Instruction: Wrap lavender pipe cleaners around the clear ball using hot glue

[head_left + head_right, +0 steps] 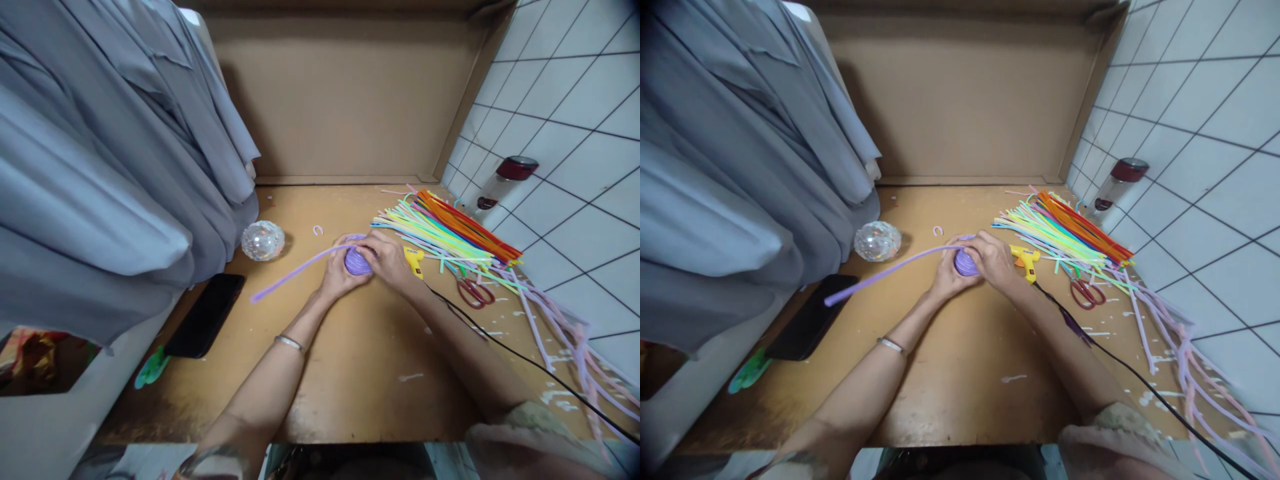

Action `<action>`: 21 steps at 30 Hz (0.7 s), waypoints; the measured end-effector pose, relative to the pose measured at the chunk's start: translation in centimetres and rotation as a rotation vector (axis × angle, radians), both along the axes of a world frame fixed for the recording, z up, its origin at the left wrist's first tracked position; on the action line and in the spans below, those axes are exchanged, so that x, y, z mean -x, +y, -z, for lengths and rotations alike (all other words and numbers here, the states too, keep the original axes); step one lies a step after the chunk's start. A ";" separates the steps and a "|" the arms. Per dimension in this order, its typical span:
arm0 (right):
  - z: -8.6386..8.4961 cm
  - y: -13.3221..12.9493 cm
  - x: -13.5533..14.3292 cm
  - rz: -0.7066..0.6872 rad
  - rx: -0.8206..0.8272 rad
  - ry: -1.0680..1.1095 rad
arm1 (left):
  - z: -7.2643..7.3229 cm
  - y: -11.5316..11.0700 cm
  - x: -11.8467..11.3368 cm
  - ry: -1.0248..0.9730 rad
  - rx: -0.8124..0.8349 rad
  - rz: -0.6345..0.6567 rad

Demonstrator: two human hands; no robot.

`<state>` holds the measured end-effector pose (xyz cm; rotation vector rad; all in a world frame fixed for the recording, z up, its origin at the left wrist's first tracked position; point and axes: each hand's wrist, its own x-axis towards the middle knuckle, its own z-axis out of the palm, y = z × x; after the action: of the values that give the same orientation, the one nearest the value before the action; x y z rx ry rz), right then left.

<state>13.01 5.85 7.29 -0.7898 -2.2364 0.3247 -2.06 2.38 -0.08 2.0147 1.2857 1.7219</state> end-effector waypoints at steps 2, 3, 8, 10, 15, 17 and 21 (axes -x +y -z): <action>0.1 0.2 0.0 0.012 0.007 0.040 | 0.1 0.0 0.1 0.025 0.011 -0.016; 0.1 0.3 0.0 0.016 0.015 0.060 | 0.2 0.0 0.1 0.039 0.015 -0.025; 0.0 0.5 0.0 0.028 0.035 0.110 | 0.8 0.2 0.2 0.092 -0.019 -0.042; -0.1 0.5 0.0 0.026 0.021 0.113 | 0.8 0.3 0.3 0.102 -0.039 -0.044; 0.3 0.5 0.2 0.042 -0.009 0.080 | 0.6 0.2 0.2 0.076 -0.028 -0.048; 0.5 0.4 0.3 0.046 -0.014 0.063 | 0.5 0.3 0.1 0.018 -0.021 -0.021; 0.4 0.1 0.4 0.057 -0.033 -0.006 | 0.5 0.5 0.0 -0.196 0.029 0.002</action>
<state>12.64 5.97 6.94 -0.8365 -2.2148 0.2577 -2.06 2.91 -0.60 1.7799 1.2362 1.8358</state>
